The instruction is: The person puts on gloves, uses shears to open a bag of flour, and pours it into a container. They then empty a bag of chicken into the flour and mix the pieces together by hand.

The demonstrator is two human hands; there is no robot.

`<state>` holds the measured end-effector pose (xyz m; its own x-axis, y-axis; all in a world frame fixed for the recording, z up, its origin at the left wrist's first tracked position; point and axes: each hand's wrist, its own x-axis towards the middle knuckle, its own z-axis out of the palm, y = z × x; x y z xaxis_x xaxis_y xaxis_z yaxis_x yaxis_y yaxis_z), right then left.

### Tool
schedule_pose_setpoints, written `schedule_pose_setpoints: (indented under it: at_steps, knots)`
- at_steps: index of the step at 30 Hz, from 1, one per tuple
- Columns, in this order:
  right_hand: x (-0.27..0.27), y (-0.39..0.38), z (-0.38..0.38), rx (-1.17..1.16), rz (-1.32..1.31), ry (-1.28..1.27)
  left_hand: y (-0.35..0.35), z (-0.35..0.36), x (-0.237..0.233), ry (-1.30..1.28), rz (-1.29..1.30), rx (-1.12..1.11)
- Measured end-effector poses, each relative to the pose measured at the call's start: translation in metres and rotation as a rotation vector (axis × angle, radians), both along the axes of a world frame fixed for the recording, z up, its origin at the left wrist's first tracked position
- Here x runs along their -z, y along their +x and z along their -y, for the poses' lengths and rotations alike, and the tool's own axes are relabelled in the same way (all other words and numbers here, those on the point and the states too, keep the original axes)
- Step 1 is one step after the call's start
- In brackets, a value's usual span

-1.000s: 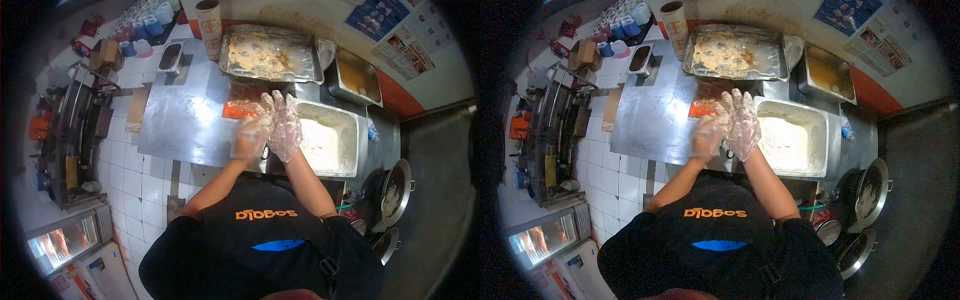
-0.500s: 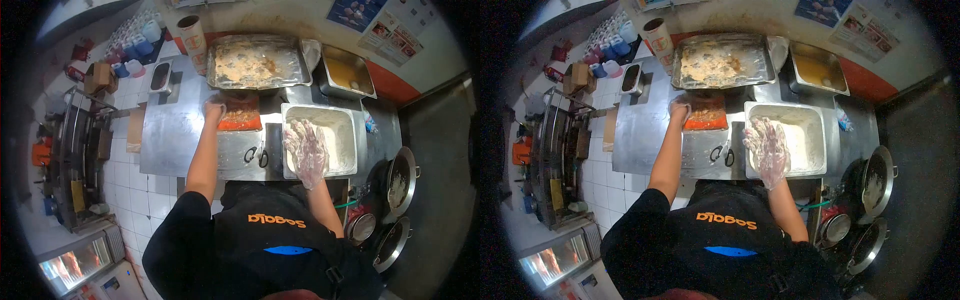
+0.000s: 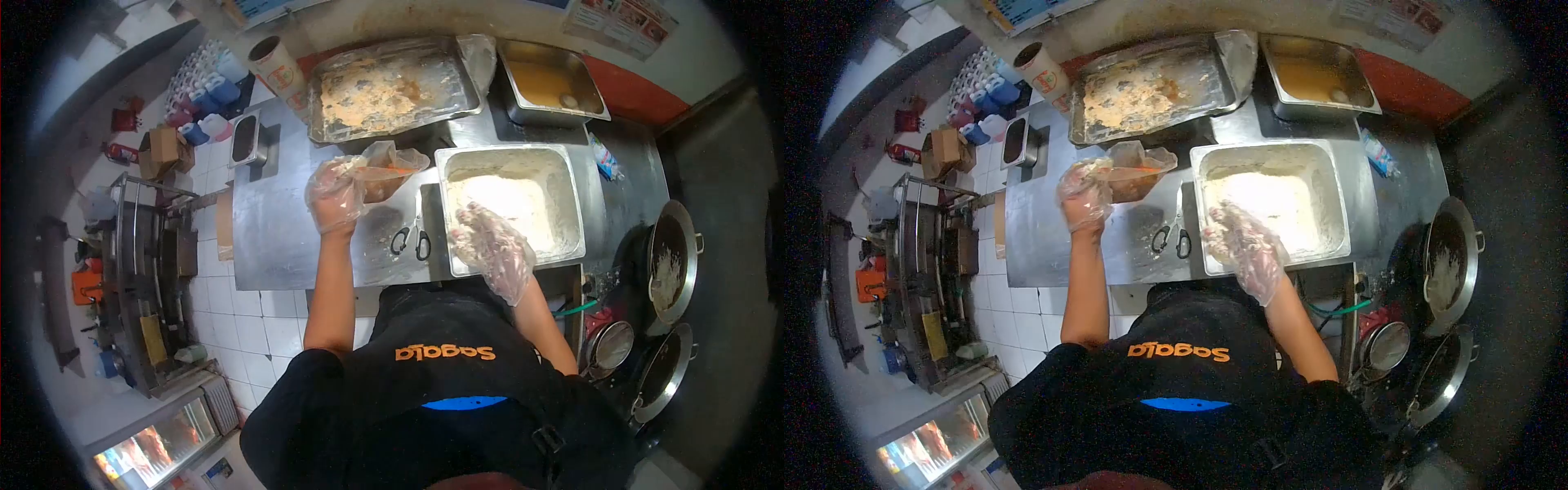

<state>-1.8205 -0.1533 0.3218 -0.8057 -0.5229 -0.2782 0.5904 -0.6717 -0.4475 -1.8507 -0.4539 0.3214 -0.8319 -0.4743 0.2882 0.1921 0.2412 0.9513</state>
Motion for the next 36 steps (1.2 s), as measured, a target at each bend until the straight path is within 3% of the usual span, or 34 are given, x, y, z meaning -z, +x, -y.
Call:
schedule_pose_setpoints:
  at_steps: [1,2,4,5,7,8,9,10,11,13,15,16,17,20,21,23,25,27,29,31,32,36]
  knots:
    - [0.002,-0.001,-0.001,0.016,0.004,-0.003,0.004,-0.012,-0.025,0.258,0.023,0.092]
    - [0.003,-0.001,0.003,-0.077,0.006,0.001,0.007,-0.024,-0.042,0.259,0.033,0.114]
    - [-0.004,0.004,0.005,-0.137,0.019,0.013,0.008,-0.052,-0.066,0.608,-0.260,0.273]
    - [-0.017,0.005,0.006,-0.215,0.152,-0.128,0.007,-0.066,-0.076,0.619,-0.248,0.295]
    - [-0.032,0.004,-0.004,-0.280,0.276,-0.271,0.002,-0.093,-0.094,0.277,-0.261,0.374]
    - [-0.036,0.003,-0.011,-0.296,0.246,-0.367,0.002,-0.115,-0.103,0.637,-0.245,0.453]
    - [-0.041,0.002,-0.015,-0.315,0.213,-0.463,-0.003,-0.125,-0.100,0.638,-0.245,0.462]
    - [-0.050,0.008,-0.017,0.002,0.149,-0.332,-0.011,-0.133,-0.094,0.479,-0.237,0.531]
    - [-0.063,0.004,-0.027,0.007,0.146,-0.334,-0.018,-0.140,-0.088,0.317,-0.228,0.595]
    - [-0.083,-0.009,-0.056,0.029,-1.096,1.019,-0.028,-0.151,-0.079,0.348,-0.172,0.669]
    - [-0.023,-0.021,-0.074,0.257,-0.424,0.437,-0.037,-0.160,-0.074,0.377,-0.060,0.815]
    - [-0.009,-0.029,-0.094,0.278,-0.260,0.338,-0.046,-0.154,-0.068,0.642,0.079,0.961]
    - [0.001,-0.038,-0.115,0.296,-0.097,0.236,-0.052,-0.154,-0.063,0.638,0.080,0.971]
    - [0.018,-0.085,-0.156,0.389,0.015,0.222,-0.066,-0.155,-0.031,0.065,0.177,1.005]
    - [0.011,-0.092,-0.156,0.394,0.010,0.218,-0.067,-0.156,-0.015,0.059,0.173,1.009]
    - [-0.008,-0.104,-0.152,0.404,-0.125,0.634,-0.066,-0.160,0.001,0.217,0.364,0.987]
    - [0.003,-0.125,-0.155,0.386,-0.277,0.599,-0.069,-0.167,0.006,0.204,0.414,0.968]
    - [-0.011,-0.134,-0.148,0.116,-0.473,0.868,-0.068,-0.168,0.014,0.560,0.525,0.852]
    - [-0.028,-0.133,-0.138,0.108,-0.513,0.936,-0.073,-0.167,0.020,0.568,0.499,0.783]
    - [-0.042,-0.133,-0.132,0.048,-0.704,1.080,-0.077,-0.166,0.019,0.579,0.453,0.657]
    - [-0.052,-0.134,-0.132,0.033,-0.867,1.265,-0.076,-0.172,0.004,0.547,0.401,0.703]
    - [-0.060,-0.141,-0.127,-0.027,-0.984,1.268,-0.082,-0.169,0.025,0.475,0.290,0.676]
